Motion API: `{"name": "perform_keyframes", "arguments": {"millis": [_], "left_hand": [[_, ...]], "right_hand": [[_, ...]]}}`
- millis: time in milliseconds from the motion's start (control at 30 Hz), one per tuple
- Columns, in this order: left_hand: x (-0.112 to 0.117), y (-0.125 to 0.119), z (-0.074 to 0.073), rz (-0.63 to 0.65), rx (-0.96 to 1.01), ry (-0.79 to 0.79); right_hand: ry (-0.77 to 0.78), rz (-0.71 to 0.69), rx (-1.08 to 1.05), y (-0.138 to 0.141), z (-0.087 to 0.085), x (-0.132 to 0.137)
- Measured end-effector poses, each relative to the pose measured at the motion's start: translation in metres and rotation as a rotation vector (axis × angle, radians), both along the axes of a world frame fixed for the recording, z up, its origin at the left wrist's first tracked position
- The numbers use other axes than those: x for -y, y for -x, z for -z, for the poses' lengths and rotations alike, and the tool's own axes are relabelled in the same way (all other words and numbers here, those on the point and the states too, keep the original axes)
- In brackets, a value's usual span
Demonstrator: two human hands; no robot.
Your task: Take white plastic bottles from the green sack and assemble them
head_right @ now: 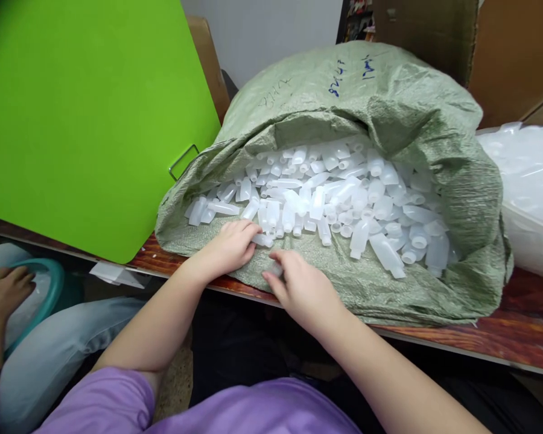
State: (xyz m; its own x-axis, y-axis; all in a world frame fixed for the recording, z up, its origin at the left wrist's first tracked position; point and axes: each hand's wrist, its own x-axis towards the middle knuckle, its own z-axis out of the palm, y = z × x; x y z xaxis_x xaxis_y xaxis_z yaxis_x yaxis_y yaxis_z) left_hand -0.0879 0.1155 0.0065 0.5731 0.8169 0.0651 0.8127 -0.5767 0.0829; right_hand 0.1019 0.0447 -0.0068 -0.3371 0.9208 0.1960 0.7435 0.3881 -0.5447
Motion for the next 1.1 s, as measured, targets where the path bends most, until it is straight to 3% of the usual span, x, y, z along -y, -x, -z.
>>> {"name": "perform_keyframes", "arguments": {"millis": [167,333,467,600,733,833,967,1100], "left_hand": [[0.028,-0.015,-0.006,0.051,0.125,0.029],[0.067,-0.048,-0.015,0.11,0.238,0.142],[0.079,-0.068,-0.024,0.077,0.204,0.296],[0.076,-0.079,-0.038,0.088,0.105,0.591],[0.065,-0.086,-0.042,0.242,0.014,0.985],[0.056,-0.09,-0.037,0.321,0.034,1.174],[0.052,-0.091,-0.03,0.335,-0.004,1.258],[0.056,-0.093,-0.027,0.307,-0.039,1.3]], "right_hand": [[-0.195,0.076,-0.244,-0.039,-0.002,0.019],[-0.249,-0.08,-0.263,-0.056,-0.009,0.037],[-0.344,-0.198,-0.24,-0.066,-0.012,0.052],[-0.337,-0.299,-0.135,-0.078,-0.016,0.062],[-0.454,-0.448,-0.033,-0.091,-0.019,0.064],[-0.309,-0.378,-0.077,-0.097,-0.019,0.063],[-0.078,-0.316,-0.169,-0.096,-0.017,0.064],[0.095,-0.188,-0.113,-0.088,-0.012,0.067]]}}
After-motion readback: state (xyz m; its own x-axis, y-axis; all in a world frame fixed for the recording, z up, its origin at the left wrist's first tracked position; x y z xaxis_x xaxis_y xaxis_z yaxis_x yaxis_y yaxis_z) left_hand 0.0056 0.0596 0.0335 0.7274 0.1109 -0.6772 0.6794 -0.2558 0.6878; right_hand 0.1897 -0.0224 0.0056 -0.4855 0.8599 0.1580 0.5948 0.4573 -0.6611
